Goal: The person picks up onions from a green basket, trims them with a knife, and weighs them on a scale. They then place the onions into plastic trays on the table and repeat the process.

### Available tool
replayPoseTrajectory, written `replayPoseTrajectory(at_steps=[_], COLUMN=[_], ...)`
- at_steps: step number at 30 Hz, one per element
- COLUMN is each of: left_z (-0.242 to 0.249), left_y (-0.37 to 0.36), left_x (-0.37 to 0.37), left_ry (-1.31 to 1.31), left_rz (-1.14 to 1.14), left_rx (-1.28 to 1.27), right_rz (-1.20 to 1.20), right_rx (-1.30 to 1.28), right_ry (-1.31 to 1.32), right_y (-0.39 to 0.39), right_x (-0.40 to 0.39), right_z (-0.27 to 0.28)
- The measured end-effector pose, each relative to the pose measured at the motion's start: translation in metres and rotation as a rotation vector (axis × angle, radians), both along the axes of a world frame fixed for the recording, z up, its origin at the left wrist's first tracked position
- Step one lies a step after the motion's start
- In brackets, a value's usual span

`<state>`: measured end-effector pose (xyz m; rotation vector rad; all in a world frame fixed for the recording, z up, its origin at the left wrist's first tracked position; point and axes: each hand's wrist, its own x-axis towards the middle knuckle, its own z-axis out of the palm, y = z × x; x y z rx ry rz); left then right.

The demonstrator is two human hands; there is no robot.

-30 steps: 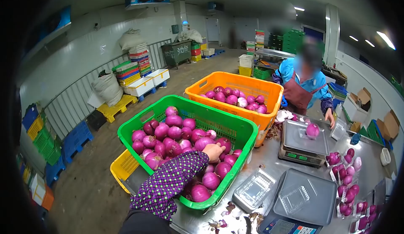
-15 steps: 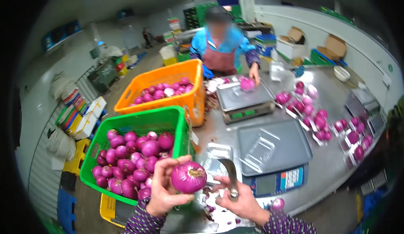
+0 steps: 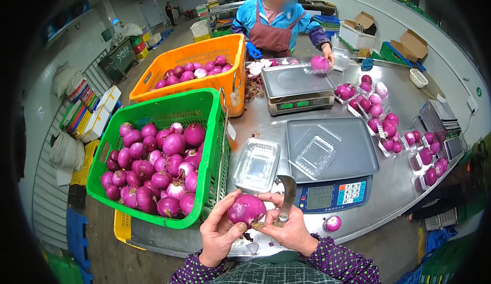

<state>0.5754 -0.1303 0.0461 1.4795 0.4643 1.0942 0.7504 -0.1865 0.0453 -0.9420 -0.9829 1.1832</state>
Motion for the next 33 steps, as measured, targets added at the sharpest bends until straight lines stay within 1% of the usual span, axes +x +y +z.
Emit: replayPoseTrajectory(at_steps=[3,4,7,8,11,12,13,15,20,23,24,26,27,28,31,33], left_z=[0.005,0.0,0.001,0.013,0.01,-0.002,-0.004,-0.011,-0.021,-0.024,-0.034,-0.034,-0.032,-0.025,-0.023,-0.018], left_y=[-0.007,-0.006,-0.009,-0.013,-0.017,-0.015,-0.013,-0.011,-0.015,-0.026,-0.028,-0.028,-0.028,-0.03,-0.03,-0.03], left_x=[0.007,0.007,0.008,0.01,0.011,0.008,0.005,-0.003,-0.008,0.004,0.0,-0.006,-0.006,-0.005,-0.007,-0.006], left_ry=[-0.14,-0.101,-0.125,-0.162,-0.192,-0.169,-0.199,-0.131,-0.104,-0.182,-0.075,0.066,0.137,0.167,0.274,0.3], left_rz=[0.018,0.036,-0.046,-0.062,-0.006,0.028,0.011,0.01,-0.023,0.062,0.093,0.082,0.074,0.127,0.116,0.114], left_rx=[-0.19,-0.16,-0.41,-0.564,-0.663,-0.592,-0.592,-0.445,-0.568,-0.65,-0.665,-0.59,-0.552,-0.509,-0.446,-0.429], right_rz=[-0.013,-0.004,-0.036,-0.056,-0.034,-0.014,0.027,0.113,0.024,-0.021,-0.026,-0.039,-0.044,-0.054,-0.15,-0.208], right_rx=[0.048,0.059,0.078,0.08,0.059,0.045,0.02,-0.027,-0.072,0.024,0.098,0.149,0.172,0.156,0.296,0.315], right_ry=[0.033,0.048,0.053,0.05,-0.036,-0.046,-0.092,-0.189,-0.133,-0.408,-0.507,-0.794,-0.938,-1.111,-1.313,-1.368], right_y=[-0.001,-0.002,-0.002,-0.002,-0.007,-0.008,-0.011,-0.016,-0.019,-0.017,-0.019,-0.019,-0.02,-0.021,-0.019,-0.017], right_x=[-0.002,-0.002,-0.002,-0.003,-0.006,-0.005,-0.001,0.007,0.0,-0.002,-0.003,0.003,0.007,0.01,0.007,0.004], right_z=[-0.006,-0.009,-0.017,-0.018,-0.022,-0.02,-0.015,-0.007,-0.015,-0.01,-0.013,-0.016,-0.017,-0.016,-0.015,-0.016])
